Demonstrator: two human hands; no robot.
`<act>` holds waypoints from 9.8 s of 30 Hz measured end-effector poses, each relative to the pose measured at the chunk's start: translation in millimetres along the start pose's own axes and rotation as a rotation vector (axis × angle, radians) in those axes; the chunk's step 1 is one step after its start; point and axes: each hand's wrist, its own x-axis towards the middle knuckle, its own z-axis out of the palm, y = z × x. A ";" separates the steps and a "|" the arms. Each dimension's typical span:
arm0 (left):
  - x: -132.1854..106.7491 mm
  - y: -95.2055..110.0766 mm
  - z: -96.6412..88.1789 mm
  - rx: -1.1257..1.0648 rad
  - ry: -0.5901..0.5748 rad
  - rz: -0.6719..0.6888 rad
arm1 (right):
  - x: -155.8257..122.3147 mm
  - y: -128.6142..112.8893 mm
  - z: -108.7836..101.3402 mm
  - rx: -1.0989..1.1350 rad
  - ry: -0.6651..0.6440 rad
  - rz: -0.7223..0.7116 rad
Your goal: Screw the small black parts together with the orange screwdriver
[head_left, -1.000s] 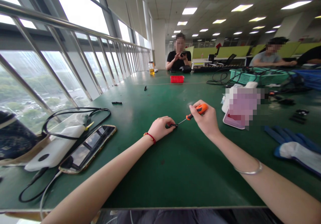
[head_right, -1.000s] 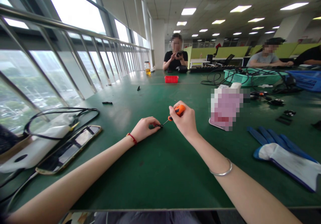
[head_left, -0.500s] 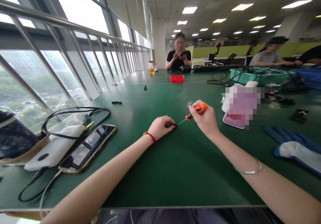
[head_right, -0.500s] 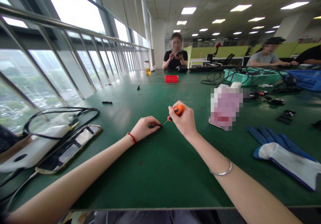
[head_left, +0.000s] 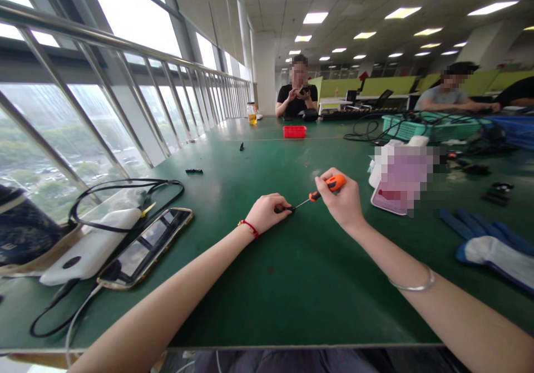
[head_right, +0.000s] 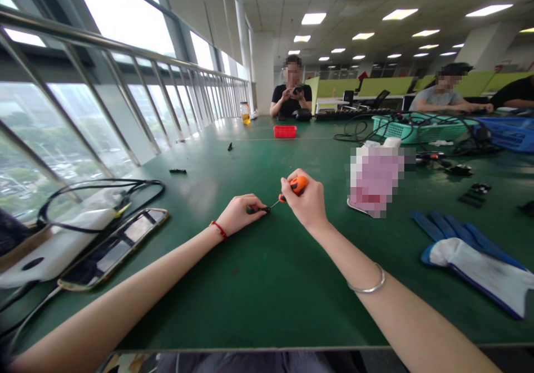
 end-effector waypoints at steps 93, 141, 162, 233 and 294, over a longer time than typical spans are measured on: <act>-0.2 -5.1 2.0 -0.041 0.000 -0.050 | 3.2 -4.2 -6.8 0.044 -0.128 -0.028; -0.3 -5.4 1.6 -0.041 -0.003 -0.057 | 1.8 -10.2 -5.6 0.031 -0.216 0.030; 0.3 -6.0 2.5 -0.033 -0.002 -0.042 | -1.5 -13.2 -5.3 0.066 -0.247 -0.021; -1.0 -6.9 4.1 -0.010 0.014 0.037 | -10.0 -21.5 -0.4 -0.018 -0.215 -0.119; -1.9 -1.4 1.5 0.003 0.024 0.022 | -15.8 -24.0 4.5 -0.080 -0.158 -0.235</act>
